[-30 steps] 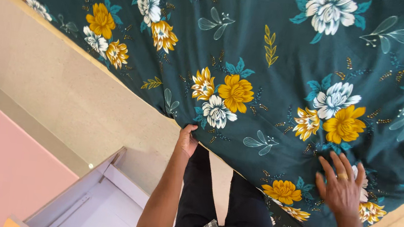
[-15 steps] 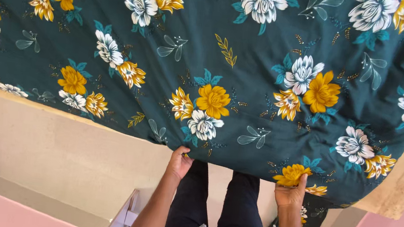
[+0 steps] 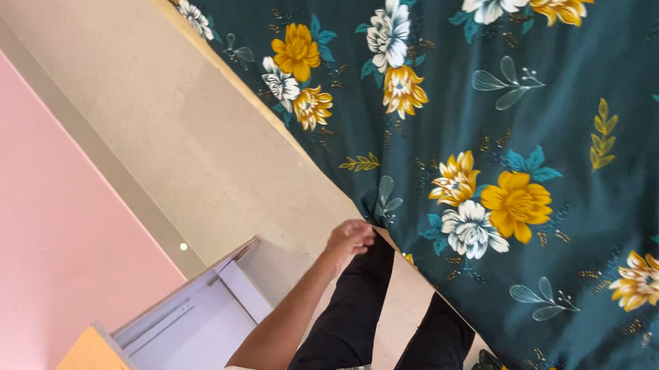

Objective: The person smooths a floral-patterned bedsheet across a flat surface, using their hands to pull the edges tight and flatten the fabric one section at a time.

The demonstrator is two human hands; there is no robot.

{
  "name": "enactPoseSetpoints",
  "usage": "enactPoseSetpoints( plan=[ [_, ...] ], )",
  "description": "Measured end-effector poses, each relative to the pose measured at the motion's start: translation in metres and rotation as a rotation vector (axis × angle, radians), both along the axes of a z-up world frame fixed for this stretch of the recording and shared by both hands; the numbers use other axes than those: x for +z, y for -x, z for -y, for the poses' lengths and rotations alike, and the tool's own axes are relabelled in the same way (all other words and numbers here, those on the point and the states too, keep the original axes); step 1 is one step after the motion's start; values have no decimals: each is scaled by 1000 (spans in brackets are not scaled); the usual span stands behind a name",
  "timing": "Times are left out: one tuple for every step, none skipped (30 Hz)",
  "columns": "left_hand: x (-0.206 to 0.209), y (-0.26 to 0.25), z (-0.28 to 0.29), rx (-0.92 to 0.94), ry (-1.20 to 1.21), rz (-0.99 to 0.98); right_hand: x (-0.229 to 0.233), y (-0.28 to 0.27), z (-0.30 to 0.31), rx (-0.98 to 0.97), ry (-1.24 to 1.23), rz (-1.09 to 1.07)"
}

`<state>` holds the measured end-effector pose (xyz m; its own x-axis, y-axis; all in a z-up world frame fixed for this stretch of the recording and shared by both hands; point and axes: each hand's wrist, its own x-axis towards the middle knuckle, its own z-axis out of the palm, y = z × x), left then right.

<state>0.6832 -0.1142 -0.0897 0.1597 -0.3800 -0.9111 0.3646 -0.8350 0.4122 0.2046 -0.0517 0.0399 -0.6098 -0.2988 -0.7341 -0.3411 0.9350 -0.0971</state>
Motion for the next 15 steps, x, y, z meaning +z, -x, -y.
enactPoseSetpoints(
  plan=[
    [-4,-17,4,89,13,99,5,-4,23,220,44,-35],
    [-9,-35,12,173,21,192,8,-14,46,398,121,-58],
    [-13,-52,23,229,94,224,6,-30,71,485,276,-29],
    [-20,-65,41,284,177,253,-8,-50,101,556,444,13],
    [-24,-76,60,358,166,279,-22,-71,128,532,567,47],
    [-23,-83,70,427,150,306,-36,-92,147,470,654,68],
    [-16,-87,72,433,149,306,-48,-110,159,408,741,91],
    [-11,-91,81,421,204,409,-61,-123,166,584,784,-46],
    [-7,-95,90,409,257,513,-75,-132,174,758,822,-189],
    [-3,-99,93,413,253,517,-86,-137,175,762,820,-183],
    [-2,-105,100,366,288,562,-98,-140,175,742,853,-245],
    [-3,-110,102,317,317,603,-105,-141,171,722,880,-308],
    [-4,-115,102,319,307,605,-109,-138,167,728,872,-304],
    [-10,-123,108,328,294,582,-114,-137,165,742,893,-330],
    [-14,-129,111,337,281,560,-118,-136,164,755,914,-357]
  ],
)
